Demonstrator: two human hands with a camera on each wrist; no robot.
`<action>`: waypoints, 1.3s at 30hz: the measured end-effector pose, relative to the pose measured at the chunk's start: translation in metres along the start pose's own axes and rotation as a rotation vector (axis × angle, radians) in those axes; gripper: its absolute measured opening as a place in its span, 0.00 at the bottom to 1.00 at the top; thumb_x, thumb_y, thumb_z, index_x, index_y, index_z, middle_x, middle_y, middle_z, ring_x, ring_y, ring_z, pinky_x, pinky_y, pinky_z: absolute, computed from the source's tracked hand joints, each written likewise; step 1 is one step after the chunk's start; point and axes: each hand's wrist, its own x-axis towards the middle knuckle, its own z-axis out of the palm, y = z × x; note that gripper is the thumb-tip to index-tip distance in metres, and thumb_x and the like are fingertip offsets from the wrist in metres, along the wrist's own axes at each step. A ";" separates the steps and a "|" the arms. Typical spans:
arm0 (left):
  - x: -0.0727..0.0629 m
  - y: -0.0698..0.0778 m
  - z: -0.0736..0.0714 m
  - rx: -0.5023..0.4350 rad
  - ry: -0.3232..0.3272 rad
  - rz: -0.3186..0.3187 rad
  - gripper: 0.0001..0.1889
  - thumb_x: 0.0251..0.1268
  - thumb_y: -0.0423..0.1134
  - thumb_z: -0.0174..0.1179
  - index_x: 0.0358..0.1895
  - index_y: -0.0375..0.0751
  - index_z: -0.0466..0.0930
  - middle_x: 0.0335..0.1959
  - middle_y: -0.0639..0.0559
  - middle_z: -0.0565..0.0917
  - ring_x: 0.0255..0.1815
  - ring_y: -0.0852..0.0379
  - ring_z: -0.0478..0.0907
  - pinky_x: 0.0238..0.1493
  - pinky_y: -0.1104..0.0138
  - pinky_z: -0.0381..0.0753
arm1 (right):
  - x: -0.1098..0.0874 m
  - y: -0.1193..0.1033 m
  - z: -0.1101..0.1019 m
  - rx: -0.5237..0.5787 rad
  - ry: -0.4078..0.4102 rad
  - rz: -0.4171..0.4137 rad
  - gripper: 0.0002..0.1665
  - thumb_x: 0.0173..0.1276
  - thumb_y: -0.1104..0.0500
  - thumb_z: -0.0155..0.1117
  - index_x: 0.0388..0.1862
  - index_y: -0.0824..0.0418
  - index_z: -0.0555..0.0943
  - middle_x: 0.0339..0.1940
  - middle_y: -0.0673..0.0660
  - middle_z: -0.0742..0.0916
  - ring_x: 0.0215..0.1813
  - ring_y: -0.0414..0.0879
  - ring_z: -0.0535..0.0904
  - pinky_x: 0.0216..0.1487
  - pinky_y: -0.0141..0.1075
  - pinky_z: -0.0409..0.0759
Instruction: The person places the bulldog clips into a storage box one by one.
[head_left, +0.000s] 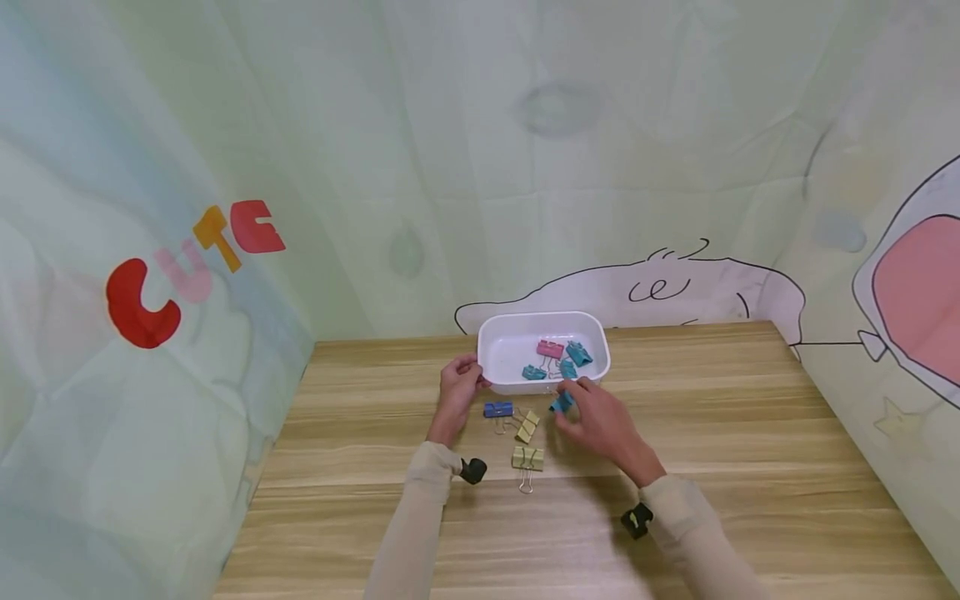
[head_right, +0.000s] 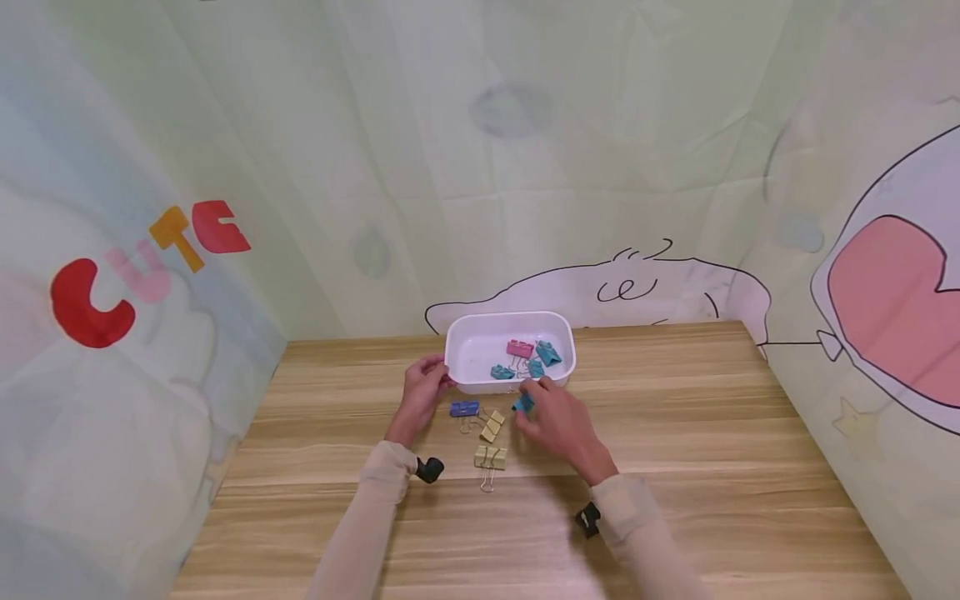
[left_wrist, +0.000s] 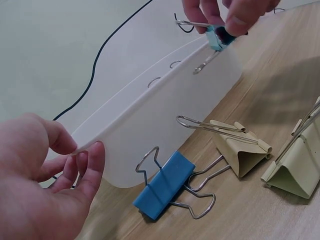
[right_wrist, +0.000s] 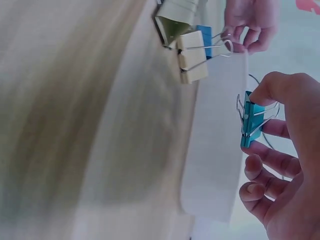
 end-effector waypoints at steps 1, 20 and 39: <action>0.000 0.000 0.000 0.001 -0.001 0.000 0.20 0.68 0.23 0.52 0.61 0.17 0.71 0.52 0.25 0.76 0.37 0.48 0.81 0.34 0.73 0.86 | 0.002 -0.001 -0.002 0.000 0.004 -0.011 0.19 0.61 0.55 0.75 0.49 0.58 0.83 0.37 0.53 0.82 0.29 0.43 0.73 0.24 0.33 0.76; 0.000 0.001 -0.003 0.025 -0.013 -0.016 0.20 0.71 0.25 0.53 0.63 0.19 0.72 0.53 0.27 0.76 0.40 0.48 0.82 0.45 0.64 0.88 | 0.051 -0.021 -0.023 -0.010 0.015 -0.020 0.26 0.66 0.49 0.69 0.61 0.58 0.82 0.52 0.59 0.87 0.42 0.52 0.83 0.37 0.50 0.88; -0.003 0.003 -0.002 0.025 -0.019 -0.025 0.19 0.72 0.24 0.53 0.63 0.20 0.72 0.55 0.26 0.76 0.40 0.49 0.80 0.48 0.62 0.88 | 0.103 -0.050 -0.053 -0.001 0.029 -0.028 0.25 0.68 0.47 0.69 0.60 0.57 0.81 0.52 0.60 0.86 0.34 0.49 0.80 0.30 0.40 0.86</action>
